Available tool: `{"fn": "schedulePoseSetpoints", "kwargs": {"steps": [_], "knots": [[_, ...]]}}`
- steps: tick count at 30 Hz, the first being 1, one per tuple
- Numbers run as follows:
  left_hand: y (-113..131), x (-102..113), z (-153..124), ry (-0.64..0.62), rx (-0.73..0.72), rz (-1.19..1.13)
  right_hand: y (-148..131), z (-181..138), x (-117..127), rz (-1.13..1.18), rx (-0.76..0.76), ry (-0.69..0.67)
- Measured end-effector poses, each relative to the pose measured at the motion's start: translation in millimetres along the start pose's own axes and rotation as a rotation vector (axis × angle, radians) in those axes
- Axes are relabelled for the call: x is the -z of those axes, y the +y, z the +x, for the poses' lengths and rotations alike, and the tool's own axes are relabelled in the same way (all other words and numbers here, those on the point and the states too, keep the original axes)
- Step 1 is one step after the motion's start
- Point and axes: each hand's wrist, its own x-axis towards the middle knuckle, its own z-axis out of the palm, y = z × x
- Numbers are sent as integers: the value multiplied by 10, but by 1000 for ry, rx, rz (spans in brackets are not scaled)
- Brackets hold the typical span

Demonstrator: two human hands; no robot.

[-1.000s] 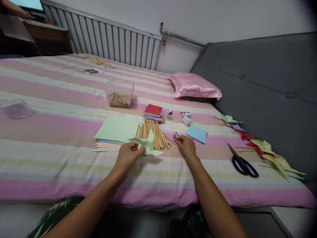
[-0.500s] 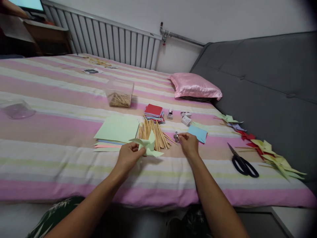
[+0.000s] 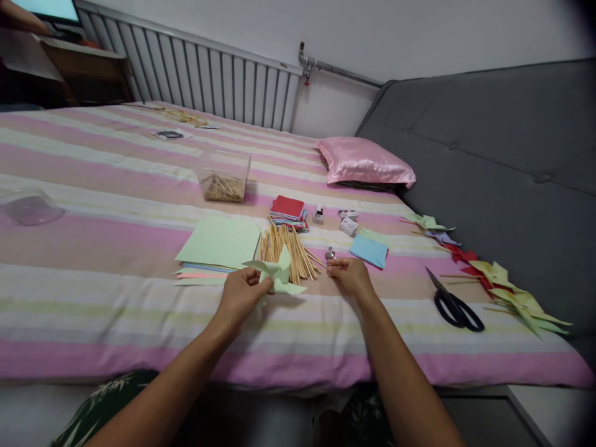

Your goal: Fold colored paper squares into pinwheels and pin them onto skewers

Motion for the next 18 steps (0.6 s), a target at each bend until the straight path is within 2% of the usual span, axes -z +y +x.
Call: {"fn": "schedulePoseSetpoints", "kwargs": {"steps": [8, 18], "knots": [[-19, 5, 14, 3, -4, 9, -104, -197, 87, -125, 26, -177], [-10, -7, 4, -15, 9, 34, -212, -279, 118, -303, 88, -185]]}}
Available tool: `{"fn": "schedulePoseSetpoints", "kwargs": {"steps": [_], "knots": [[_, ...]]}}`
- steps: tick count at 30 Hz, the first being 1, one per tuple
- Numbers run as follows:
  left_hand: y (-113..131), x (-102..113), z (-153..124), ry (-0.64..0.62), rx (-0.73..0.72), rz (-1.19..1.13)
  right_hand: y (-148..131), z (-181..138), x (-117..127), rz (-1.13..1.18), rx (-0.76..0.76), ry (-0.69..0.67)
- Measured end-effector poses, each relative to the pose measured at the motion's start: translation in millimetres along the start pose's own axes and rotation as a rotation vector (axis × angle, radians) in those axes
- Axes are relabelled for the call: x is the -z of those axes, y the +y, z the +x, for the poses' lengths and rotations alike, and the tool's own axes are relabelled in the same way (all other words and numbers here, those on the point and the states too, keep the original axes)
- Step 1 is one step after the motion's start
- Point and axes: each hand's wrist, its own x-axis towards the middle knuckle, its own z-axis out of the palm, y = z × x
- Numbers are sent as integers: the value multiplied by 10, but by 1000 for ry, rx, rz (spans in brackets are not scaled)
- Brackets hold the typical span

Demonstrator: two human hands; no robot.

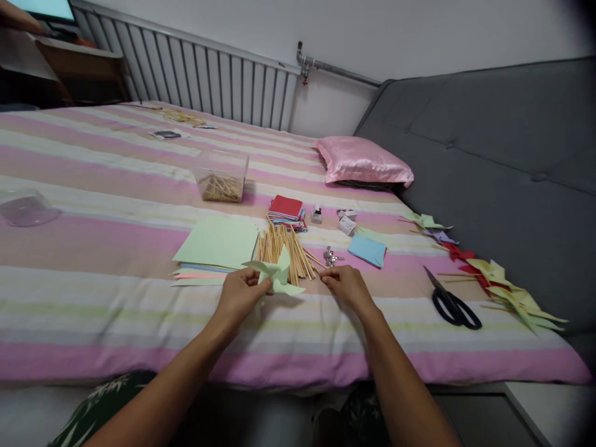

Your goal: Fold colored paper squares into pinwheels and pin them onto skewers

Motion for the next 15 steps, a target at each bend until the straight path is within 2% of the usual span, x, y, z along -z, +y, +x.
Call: {"fn": "schedulePoseSetpoints", "kwargs": {"steps": [15], "knots": [[-29, 0, 8, -4, -17, 28, 43, 19, -16, -26, -14, 16]]}}
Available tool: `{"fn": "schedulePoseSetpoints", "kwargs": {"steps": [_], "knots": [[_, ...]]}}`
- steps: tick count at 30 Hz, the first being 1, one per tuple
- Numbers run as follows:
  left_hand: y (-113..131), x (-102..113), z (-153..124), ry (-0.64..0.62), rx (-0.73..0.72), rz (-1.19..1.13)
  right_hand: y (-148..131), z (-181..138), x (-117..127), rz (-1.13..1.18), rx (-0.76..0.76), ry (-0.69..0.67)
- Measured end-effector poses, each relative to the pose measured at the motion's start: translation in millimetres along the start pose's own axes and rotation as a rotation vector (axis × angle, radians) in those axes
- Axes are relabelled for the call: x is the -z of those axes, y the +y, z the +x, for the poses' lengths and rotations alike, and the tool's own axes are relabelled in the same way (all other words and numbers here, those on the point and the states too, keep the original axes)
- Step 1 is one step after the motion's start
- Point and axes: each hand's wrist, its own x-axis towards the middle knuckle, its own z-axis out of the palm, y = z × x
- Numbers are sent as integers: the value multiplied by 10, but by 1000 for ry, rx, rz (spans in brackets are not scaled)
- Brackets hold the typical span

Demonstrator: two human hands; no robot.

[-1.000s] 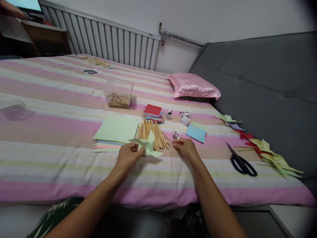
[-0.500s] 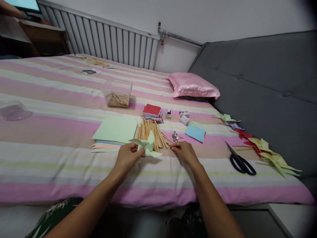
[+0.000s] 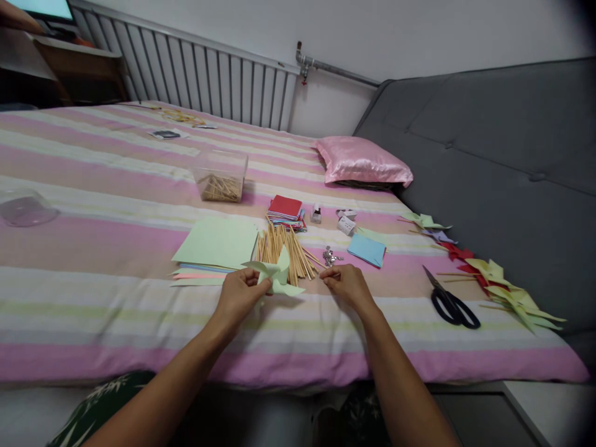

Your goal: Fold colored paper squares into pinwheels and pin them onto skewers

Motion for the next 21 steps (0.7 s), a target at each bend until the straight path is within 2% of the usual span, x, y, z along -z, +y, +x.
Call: {"fn": "schedulePoseSetpoints", "kwargs": {"steps": [16, 21], "knots": [[28, -4, -14, -4, 20, -29, -196, -41, -22, -165, -26, 53], [20, 7, -7, -4, 18, -14, -239, -86, 28, -130, -12, 56]]}}
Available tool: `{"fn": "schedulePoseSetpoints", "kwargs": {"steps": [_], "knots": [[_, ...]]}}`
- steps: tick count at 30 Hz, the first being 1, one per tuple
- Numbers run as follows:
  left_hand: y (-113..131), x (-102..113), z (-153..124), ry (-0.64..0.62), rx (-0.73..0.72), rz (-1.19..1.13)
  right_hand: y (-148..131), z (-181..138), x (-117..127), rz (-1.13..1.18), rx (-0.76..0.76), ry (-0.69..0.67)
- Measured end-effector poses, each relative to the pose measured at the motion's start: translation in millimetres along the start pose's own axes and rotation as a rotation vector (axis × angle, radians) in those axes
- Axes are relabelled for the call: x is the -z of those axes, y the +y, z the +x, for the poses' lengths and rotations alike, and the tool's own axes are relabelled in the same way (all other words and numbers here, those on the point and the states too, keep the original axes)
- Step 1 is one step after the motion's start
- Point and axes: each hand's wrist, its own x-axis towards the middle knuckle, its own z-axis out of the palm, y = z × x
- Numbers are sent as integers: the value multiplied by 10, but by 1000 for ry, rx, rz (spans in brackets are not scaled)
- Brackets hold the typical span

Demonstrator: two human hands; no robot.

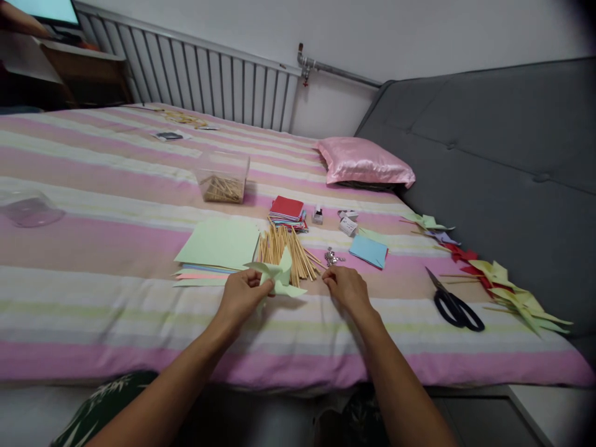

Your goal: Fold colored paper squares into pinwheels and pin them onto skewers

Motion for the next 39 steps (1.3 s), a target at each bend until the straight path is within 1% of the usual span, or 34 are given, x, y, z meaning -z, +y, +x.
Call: {"fn": "schedulePoseSetpoints", "kwargs": {"steps": [2, 4, 8, 9, 10, 11, 13, 18, 23, 27, 31, 36, 39], "knots": [[-3, 0, -3, -6, 0, -4, -14, -14, 49, 57, 37, -17], [-10, -5, -9, -3, 3, -14, -58, -39, 103, 198, 94, -59], [-23, -25, -18, -4, 15, -30, -258, -161, 150, 764, 206, -190], [-24, -32, -19, -9, 15, -29, -319, -204, 142, 860, 235, -219], [-23, -41, -21, -14, 11, -25, -378, -249, 127, 910, 267, -236], [-20, -51, -22, -17, 4, -20, -433, -293, 106, 924, 298, -244], [-12, -72, -26, -18, -17, -11, -524, -370, 59, 869, 354, -228], [1, -106, -47, 2, -78, 8, -639, -453, -38, 644, 481, -83], [-2, -96, -63, -29, -118, -1, -664, -448, -101, 616, 549, 28], [-16, -90, -61, -40, -137, -49, -689, -479, -118, 615, 541, 126], [-17, -86, -62, -19, -137, -51, -707, -505, -114, 603, 493, 180], [-17, -76, -67, -75, -110, -90, -703, -504, -104, 602, 442, 186], [-28, -76, -66, -78, -110, -99, -705, -503, -97, 610, 427, 173]]}}
